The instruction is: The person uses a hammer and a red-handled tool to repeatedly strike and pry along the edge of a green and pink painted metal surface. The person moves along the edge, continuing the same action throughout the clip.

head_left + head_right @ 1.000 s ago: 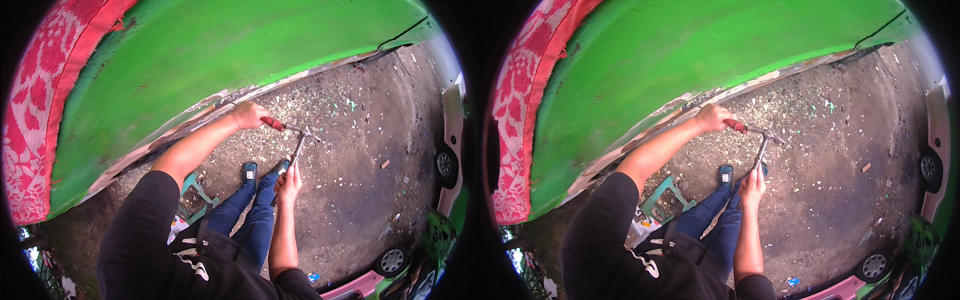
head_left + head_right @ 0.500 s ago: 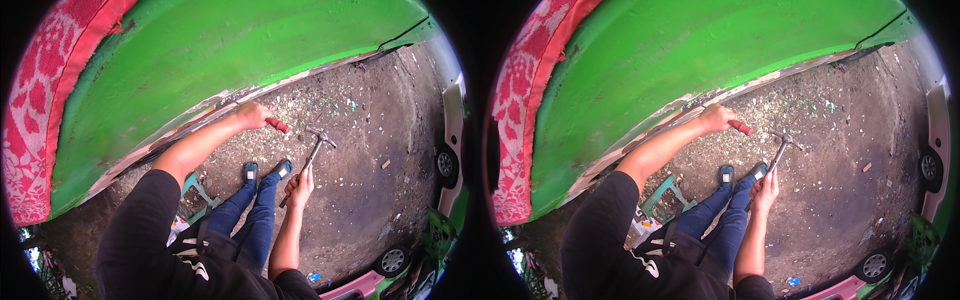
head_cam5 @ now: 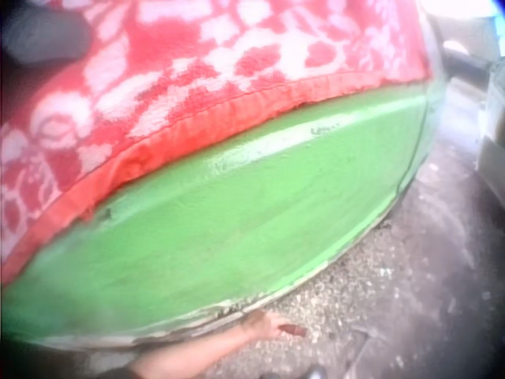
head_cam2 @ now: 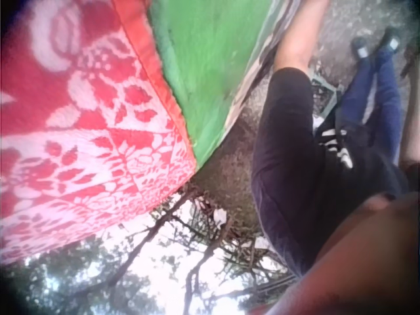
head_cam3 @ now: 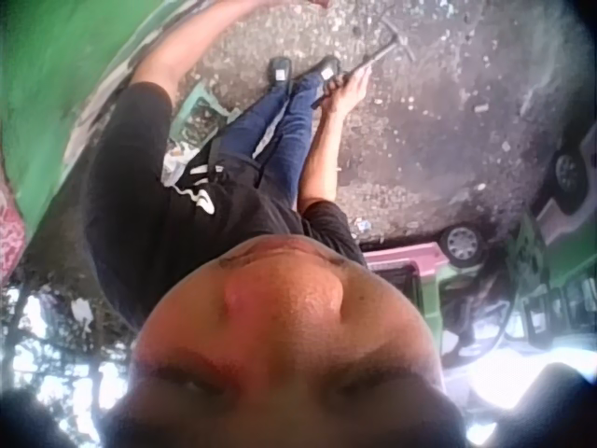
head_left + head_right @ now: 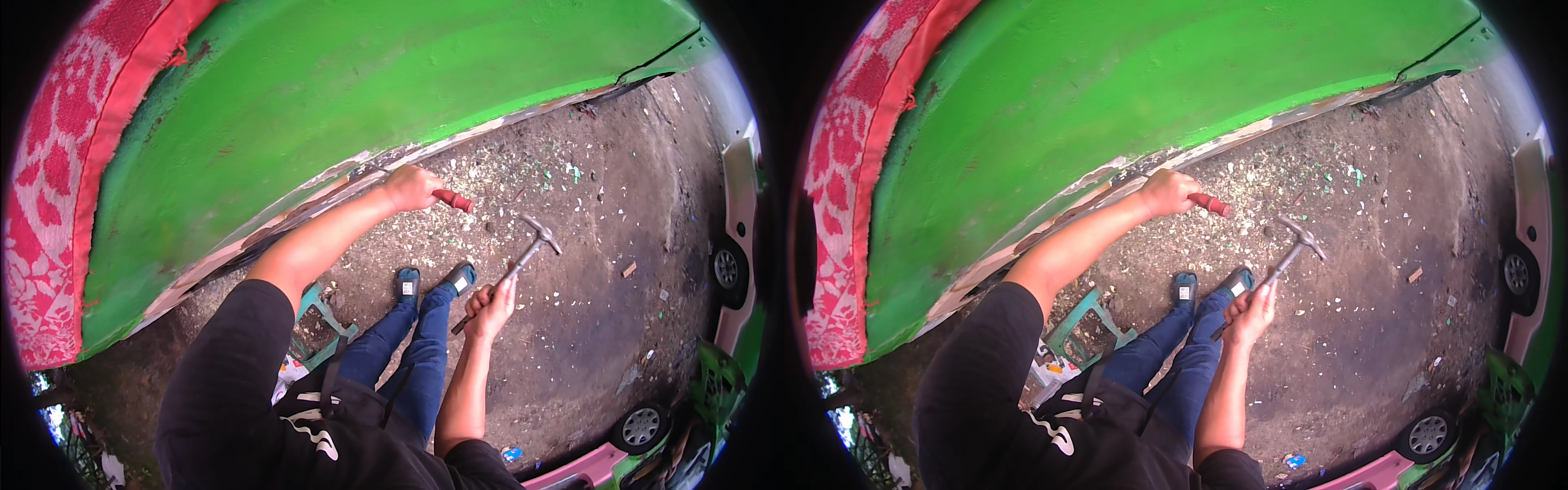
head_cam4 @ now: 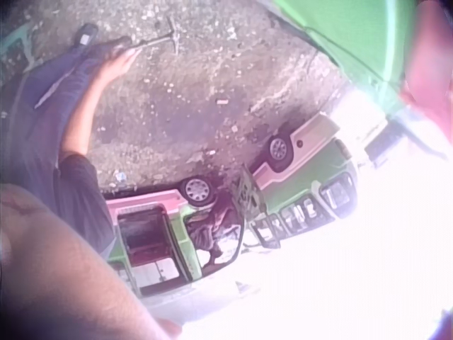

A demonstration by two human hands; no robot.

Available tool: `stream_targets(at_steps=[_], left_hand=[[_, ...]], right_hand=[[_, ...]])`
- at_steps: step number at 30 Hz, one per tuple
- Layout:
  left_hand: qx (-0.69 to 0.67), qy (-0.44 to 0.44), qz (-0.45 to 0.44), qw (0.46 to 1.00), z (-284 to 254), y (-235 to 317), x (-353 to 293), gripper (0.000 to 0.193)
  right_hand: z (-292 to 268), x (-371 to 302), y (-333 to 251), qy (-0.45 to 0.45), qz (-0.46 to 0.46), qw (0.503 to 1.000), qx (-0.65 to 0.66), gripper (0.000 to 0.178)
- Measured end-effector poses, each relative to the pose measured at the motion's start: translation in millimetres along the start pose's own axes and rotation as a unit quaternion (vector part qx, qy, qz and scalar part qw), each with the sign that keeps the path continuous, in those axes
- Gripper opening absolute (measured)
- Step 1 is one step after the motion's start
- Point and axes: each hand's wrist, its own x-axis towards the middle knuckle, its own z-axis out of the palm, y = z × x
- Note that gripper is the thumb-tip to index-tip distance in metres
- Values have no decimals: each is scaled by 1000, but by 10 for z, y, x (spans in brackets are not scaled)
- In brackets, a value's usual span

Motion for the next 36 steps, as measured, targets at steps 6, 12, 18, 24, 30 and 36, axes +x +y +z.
stream_targets(at_steps=[6,12,18,24,30,36], left_hand=[[6,-34,-45,998,-44,33,61,11],[10,-41,-59,997,-15,38,71,11],[-8,-45,-86,995,-9,58,41,6],[14,-30,-73,997,-14,55,26,14],[10,-46,-82,996,-31,66,29,6],[7,-32,-77,997,-17,53,35,8]], right_hand=[[27,52,58,-12,76,994,-76,39],[30,127,92,-41,97,989,-99,40],[-100,160,-20,-40,84,993,-73,43],[-103,141,16,-45,100,990,-86,42],[-114,115,70,-38,101,991,-82,42],[-111,93,0,-19,100,991,-84,43]])
